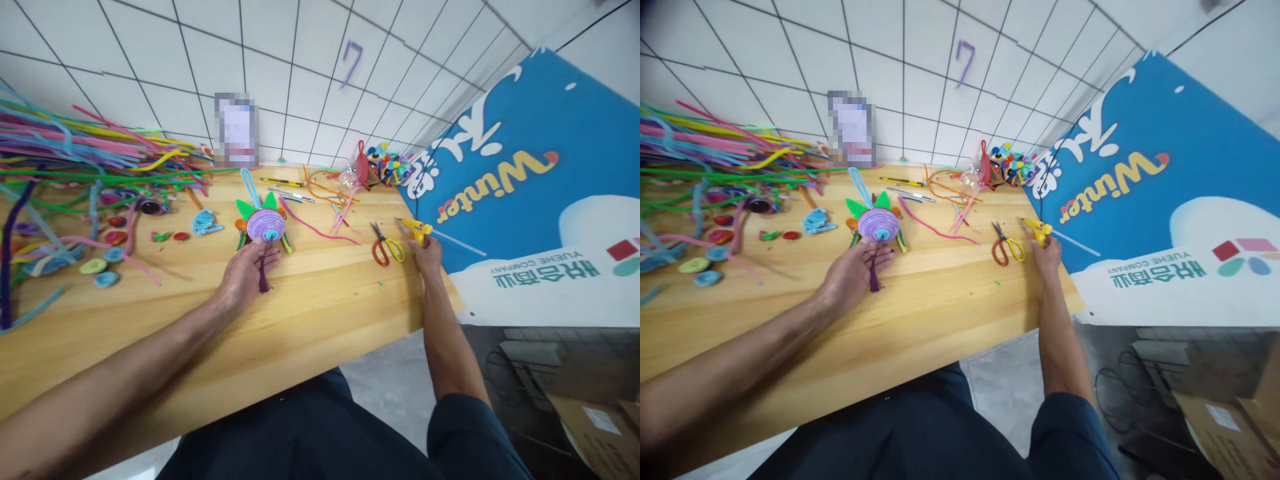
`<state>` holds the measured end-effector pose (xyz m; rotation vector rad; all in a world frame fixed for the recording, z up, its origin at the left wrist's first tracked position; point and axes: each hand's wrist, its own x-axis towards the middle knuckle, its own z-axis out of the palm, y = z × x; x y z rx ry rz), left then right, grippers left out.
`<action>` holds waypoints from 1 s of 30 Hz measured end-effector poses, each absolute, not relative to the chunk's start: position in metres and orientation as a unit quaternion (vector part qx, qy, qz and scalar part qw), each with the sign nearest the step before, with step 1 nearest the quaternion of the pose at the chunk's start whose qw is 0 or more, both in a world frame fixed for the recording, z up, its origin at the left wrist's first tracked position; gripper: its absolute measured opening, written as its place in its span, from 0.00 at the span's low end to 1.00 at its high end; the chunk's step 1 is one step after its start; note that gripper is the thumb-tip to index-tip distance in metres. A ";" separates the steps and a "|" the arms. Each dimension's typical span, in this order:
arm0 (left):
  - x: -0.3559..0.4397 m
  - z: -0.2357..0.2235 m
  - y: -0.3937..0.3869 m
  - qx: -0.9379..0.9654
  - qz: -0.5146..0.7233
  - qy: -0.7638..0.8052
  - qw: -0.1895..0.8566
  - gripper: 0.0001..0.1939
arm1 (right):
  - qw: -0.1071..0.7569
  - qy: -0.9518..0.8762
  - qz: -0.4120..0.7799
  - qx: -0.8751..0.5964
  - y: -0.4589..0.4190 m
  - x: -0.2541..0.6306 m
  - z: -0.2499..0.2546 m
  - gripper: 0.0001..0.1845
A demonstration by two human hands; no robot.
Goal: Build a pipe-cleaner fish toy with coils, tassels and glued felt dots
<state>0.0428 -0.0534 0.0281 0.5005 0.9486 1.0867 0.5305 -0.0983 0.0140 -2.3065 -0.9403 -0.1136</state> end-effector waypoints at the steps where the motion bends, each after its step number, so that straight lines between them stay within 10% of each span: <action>1: 0.043 0.028 -0.054 0.224 0.499 0.434 0.716 0.14 | 0.326 -0.356 -0.052 -0.874 -0.107 0.526 0.015 0.31; 10: 0.039 0.033 -0.064 0.234 0.565 0.453 0.649 0.09 | 0.454 -0.458 -0.014 -0.764 -0.157 0.447 0.022 0.33; 21: -0.010 0.045 -0.105 0.475 0.481 0.512 0.530 0.25 | 0.529 -0.539 0.183 -0.629 -0.127 0.320 0.063 0.18; 30: 0.007 0.050 -0.149 0.660 0.445 0.410 0.445 0.21 | 0.479 -0.494 0.591 -0.421 -0.140 0.208 0.064 0.18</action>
